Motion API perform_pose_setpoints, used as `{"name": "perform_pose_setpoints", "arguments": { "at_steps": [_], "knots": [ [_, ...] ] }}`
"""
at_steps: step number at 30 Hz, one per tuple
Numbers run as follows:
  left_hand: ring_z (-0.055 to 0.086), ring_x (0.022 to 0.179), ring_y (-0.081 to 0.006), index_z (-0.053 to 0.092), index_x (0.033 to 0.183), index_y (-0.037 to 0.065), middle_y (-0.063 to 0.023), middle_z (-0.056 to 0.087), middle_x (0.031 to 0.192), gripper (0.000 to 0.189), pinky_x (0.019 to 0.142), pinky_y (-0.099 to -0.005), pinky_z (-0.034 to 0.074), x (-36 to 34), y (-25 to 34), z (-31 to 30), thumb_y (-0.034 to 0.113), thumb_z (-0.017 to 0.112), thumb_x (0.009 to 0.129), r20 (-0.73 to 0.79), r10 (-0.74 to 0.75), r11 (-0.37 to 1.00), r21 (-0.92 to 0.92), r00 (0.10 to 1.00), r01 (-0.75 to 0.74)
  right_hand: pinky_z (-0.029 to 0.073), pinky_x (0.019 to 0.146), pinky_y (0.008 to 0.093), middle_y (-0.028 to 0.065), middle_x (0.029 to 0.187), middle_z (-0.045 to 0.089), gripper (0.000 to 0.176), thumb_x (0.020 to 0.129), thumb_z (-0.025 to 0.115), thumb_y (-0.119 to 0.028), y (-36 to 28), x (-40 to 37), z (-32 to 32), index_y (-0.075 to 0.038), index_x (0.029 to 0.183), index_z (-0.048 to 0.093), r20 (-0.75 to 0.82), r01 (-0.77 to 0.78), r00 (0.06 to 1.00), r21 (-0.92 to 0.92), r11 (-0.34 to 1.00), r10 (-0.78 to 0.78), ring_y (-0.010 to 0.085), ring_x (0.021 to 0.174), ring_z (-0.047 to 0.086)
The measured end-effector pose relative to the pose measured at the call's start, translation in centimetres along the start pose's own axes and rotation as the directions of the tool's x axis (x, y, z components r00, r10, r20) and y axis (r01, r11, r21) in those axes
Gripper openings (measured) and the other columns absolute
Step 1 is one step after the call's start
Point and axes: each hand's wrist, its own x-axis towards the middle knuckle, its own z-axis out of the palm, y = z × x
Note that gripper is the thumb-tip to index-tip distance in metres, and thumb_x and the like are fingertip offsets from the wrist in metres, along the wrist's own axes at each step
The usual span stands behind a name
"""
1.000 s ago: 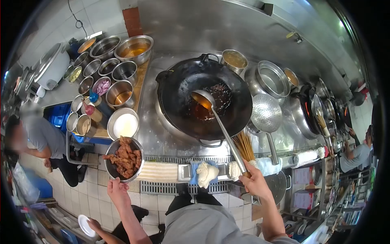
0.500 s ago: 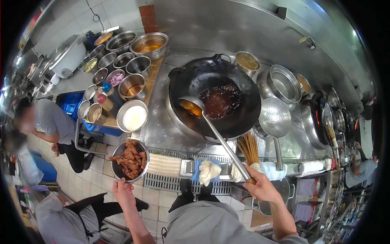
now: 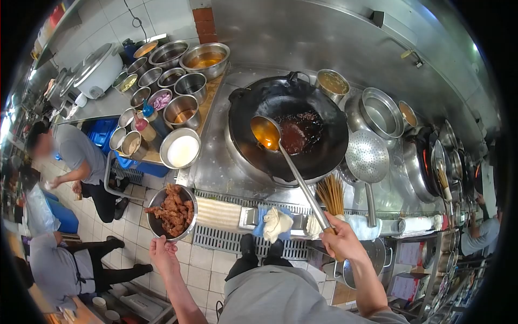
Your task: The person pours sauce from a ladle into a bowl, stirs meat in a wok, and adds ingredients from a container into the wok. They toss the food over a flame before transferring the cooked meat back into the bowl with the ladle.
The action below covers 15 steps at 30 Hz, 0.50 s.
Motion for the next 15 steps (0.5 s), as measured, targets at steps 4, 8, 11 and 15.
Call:
{"name": "perform_pose_setpoints", "arguments": {
  "at_steps": [4, 8, 11, 15],
  "knots": [
    [0.053, 0.052, -0.0087, 0.045, 0.078, 0.009, -0.0015, 0.054, 0.063, 0.013, 0.044, -0.0194, 0.04, -0.7, 0.1, -0.1, 0.004, 0.056, 0.083, -0.022, 0.003, 1.0, 0.008, 1.0, -0.003, 0.036, 0.039, 0.0219, -0.0005, 0.055, 0.045, 0.061, 0.081, 0.052, 0.003, 0.2, -0.1, -0.3, -0.002, 0.138, 0.029, 0.008, -0.011, 1.0, 0.071, 0.997, 0.011, 0.0071, 0.04, 0.041],
    [0.053, 0.051, -0.0088, 0.045, 0.078, 0.009, -0.0023, 0.055, 0.065, 0.013, 0.043, -0.0193, 0.04, -0.7, 0.1, -0.6, 0.004, 0.056, 0.083, -0.018, -0.004, 1.0, 0.026, 1.0, 0.004, 0.036, 0.038, 0.022, -0.0003, 0.055, 0.044, 0.061, 0.081, 0.052, 0.002, 0.6, 0.8, 0.0, -0.001, 0.138, 0.029, -0.028, 0.027, 0.999, 0.041, 0.999, -0.026, 0.0077, 0.04, 0.041],
    [0.053, 0.051, -0.009, 0.045, 0.078, 0.008, -0.0028, 0.055, 0.065, 0.012, 0.043, -0.0193, 0.04, -0.7, 0.0, -0.5, 0.004, 0.056, 0.083, -0.013, 0.003, 1.0, 0.025, 1.0, -0.002, 0.036, 0.038, 0.022, -0.0002, 0.055, 0.044, 0.061, 0.082, 0.052, 0.002, 0.8, 1.1, 0.0, -0.001, 0.138, 0.028, -0.006, 0.041, 0.999, 0.032, 0.999, -0.04, 0.008, 0.039, 0.041],
    [0.052, 0.05, -0.009, 0.045, 0.077, 0.008, -0.0025, 0.054, 0.063, 0.012, 0.042, -0.0195, 0.039, -0.8, 0.1, -0.3, 0.004, 0.056, 0.082, -0.022, -0.004, 1.0, 0.022, 1.0, 0.005, 0.035, 0.037, 0.0215, -0.0001, 0.054, 0.045, 0.061, 0.082, 0.052, 0.001, 0.6, -0.3, 0.5, -0.003, 0.138, 0.028, 0.058, -0.037, 0.998, 0.099, 0.994, 0.031, 0.0082, 0.039, 0.041]
  ]
}}
